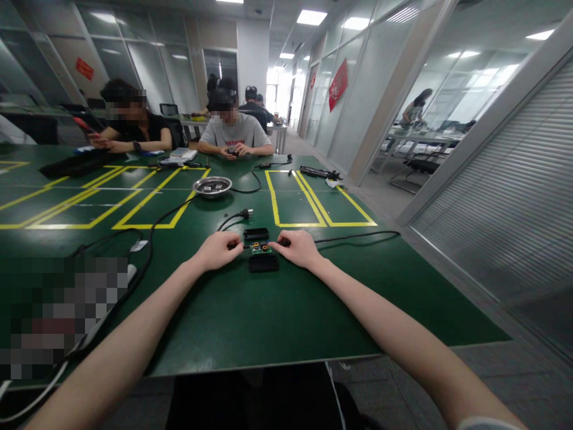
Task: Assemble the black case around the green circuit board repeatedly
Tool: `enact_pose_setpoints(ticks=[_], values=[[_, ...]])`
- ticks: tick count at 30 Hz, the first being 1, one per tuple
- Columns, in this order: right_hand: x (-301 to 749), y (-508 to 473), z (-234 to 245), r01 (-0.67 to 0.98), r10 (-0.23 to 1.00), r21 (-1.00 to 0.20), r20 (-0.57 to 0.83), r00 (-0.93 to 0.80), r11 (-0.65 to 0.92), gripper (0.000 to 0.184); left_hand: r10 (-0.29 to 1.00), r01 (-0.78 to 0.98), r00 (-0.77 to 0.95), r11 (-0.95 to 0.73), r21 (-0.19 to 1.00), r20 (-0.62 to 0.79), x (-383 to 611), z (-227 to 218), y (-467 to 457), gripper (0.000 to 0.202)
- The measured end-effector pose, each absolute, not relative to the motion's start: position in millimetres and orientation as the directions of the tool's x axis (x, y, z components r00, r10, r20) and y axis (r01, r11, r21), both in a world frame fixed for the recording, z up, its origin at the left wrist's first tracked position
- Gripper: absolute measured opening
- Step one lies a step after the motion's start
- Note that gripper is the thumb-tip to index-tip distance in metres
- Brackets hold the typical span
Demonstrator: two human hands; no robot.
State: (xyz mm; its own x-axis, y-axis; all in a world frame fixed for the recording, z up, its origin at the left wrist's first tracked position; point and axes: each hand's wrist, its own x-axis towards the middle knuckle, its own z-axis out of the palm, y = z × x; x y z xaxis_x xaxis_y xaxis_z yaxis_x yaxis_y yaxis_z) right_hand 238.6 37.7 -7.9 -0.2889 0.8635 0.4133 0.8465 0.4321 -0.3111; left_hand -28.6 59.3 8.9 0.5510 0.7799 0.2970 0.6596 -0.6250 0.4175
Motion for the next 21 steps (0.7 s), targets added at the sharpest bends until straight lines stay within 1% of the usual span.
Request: enact_pose_setpoints(ticks=[3,6,10,12,15,18,21], values=[[244.1,36.4,-2.3,0.856,0.848,-0.284,0.452,-0.277,0.431,0.043,0.793,0.652,0.524,-0.608,0.452,0.31,-27.2,11.1,55.1,0.032],[252.2,33.9,2.4,0.843,0.82,-0.248,0.471,-0.326,0.478,0.048,0.772,0.648,0.53,-0.636,0.419,0.351,-22.0,13.8,47.9,0.029],[260.7,32.5,5.2,0.813,0.793,-0.213,0.448,-0.412,0.543,0.047,0.756,0.634,0.592,-0.651,0.416,0.279,-13.6,15.4,40.9,0.027],[261.3,32.3,4.9,0.799,0.791,-0.214,0.423,-0.443,0.562,0.046,0.753,0.635,0.614,-0.65,0.417,0.237,-12.2,14.8,40.8,0.026],[256.5,31.4,2.5,0.781,0.788,-0.226,0.394,-0.474,0.582,0.045,0.756,0.647,0.62,-0.644,0.408,0.21,-16.2,13.7,44.8,0.026],[247.9,30.2,-0.9,0.782,0.793,-0.231,0.382,-0.475,0.58,0.044,0.769,0.669,0.607,-0.631,0.393,0.2,-24.2,14.0,50.5,0.027],[241.0,29.6,-2.3,0.815,0.812,-0.225,0.403,-0.422,0.535,0.043,0.793,0.7,0.574,-0.604,0.381,0.203,-29.9,16.0,53.8,0.027]])
